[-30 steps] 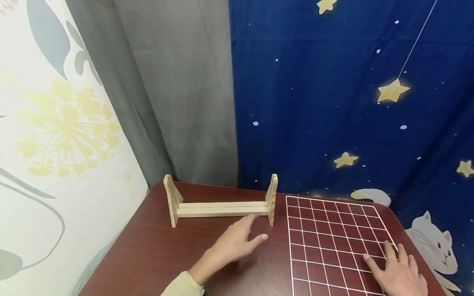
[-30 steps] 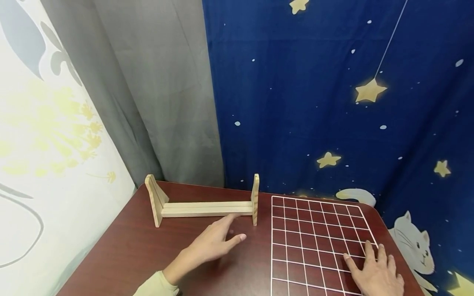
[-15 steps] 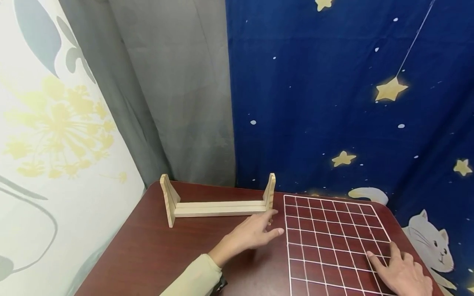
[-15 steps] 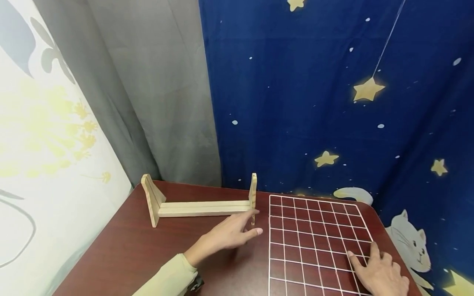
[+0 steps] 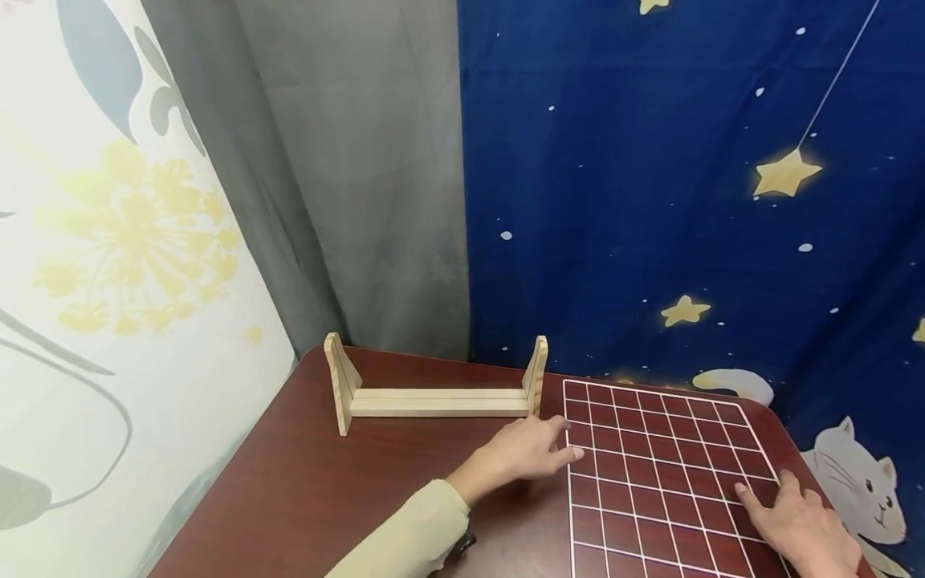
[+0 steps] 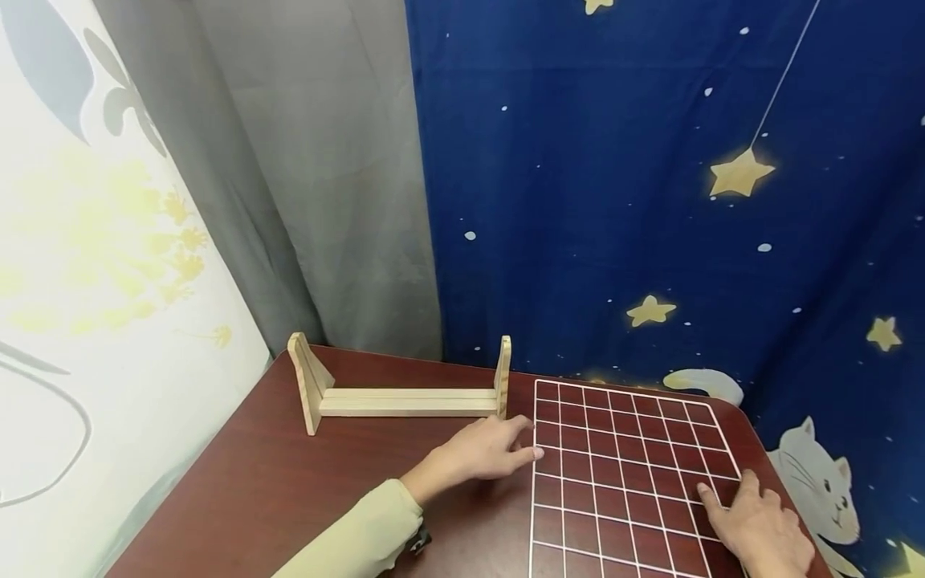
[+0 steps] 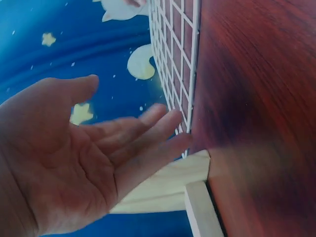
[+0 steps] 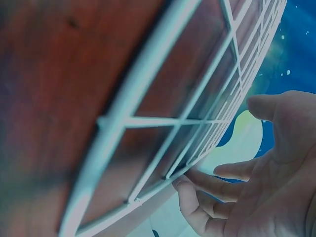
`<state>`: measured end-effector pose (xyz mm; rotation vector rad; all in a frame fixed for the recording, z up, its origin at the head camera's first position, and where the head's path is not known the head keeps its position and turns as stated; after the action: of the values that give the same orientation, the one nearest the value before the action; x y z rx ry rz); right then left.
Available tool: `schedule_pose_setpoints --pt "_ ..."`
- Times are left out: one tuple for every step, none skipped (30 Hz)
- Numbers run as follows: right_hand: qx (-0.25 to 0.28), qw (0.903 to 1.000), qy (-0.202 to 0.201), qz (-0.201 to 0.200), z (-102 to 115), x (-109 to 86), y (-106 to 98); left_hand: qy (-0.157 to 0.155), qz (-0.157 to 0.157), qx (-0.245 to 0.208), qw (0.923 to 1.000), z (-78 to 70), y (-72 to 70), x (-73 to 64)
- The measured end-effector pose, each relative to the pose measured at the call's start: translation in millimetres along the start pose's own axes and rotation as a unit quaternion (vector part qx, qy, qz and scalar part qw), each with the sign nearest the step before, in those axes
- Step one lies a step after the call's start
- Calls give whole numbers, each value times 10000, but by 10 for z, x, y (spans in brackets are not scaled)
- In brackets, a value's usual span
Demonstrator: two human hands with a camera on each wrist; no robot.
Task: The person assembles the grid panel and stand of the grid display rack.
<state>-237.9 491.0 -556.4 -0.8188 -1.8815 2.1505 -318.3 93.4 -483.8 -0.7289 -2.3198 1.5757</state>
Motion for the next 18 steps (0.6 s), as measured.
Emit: schedule_pose_setpoints --pt "-7 10000 20 4 -9 12 -8 -92 29 145 9998 -9 23 16" --pt "-9 10000 47 12 -18 22 -15 -172 48 301 9994 -18 53 37" --pt "-16 10000 73 17 -27 31 -22 -249 52 445 9987 -26 78 58" --pt "-18 9999 110 26 -38 41 -26 -327 52 553 9979 -34 95 79" --pt "-4 9999 155 42 -50 48 -29 -406 64 617 9972 -40 112 102" --pt "18 9998 195 68 -60 55 -30 -474 65 648 9968 -45 122 125" --pt "46 9996 258 91 -72 62 -28 -537 70 653 9964 -47 133 150" --pt "63 9995 290 102 -78 70 -33 -595 99 648 9961 -50 144 172" --pt "84 9994 318 121 -82 77 -35 -651 123 645 9957 -51 142 192" --pt "102 9993 333 145 -82 85 -38 -689 150 654 9954 -50 142 212" --pt "119 9992 336 168 -78 93 -40 -714 194 681 9949 -50 145 231" --pt "130 9992 336 191 -73 101 -43 -741 258 690 9945 -46 152 251" --pt "140 9992 328 202 -67 109 -47 -748 285 695 9944 -46 153 270" --pt "150 9992 313 204 -60 116 -53 -757 317 711 9941 -46 156 286" --pt "168 9991 311 223 -56 122 -55 -775 357 691 9940 -41 166 304" --pt "173 9991 303 239 -51 129 -58 -795 399 653 9939 -36 183 323" --pt "180 9991 299 247 -49 137 -63 -824 442 605 9938 -32 199 339" --pt "185 9991 284 257 -47 142 -71 -850 463 543 9938 -27 217 359"
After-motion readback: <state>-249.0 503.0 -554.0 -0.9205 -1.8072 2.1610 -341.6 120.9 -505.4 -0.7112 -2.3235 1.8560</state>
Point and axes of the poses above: each hand's wrist, its own x-axis towards the middle knuckle, its own y-axis out of the palm, z = x × y, the point moved 10 cm from there along x, towards the middle knuckle, and after that the axes turned 2 degrees about -y, right-handed, at the moved point
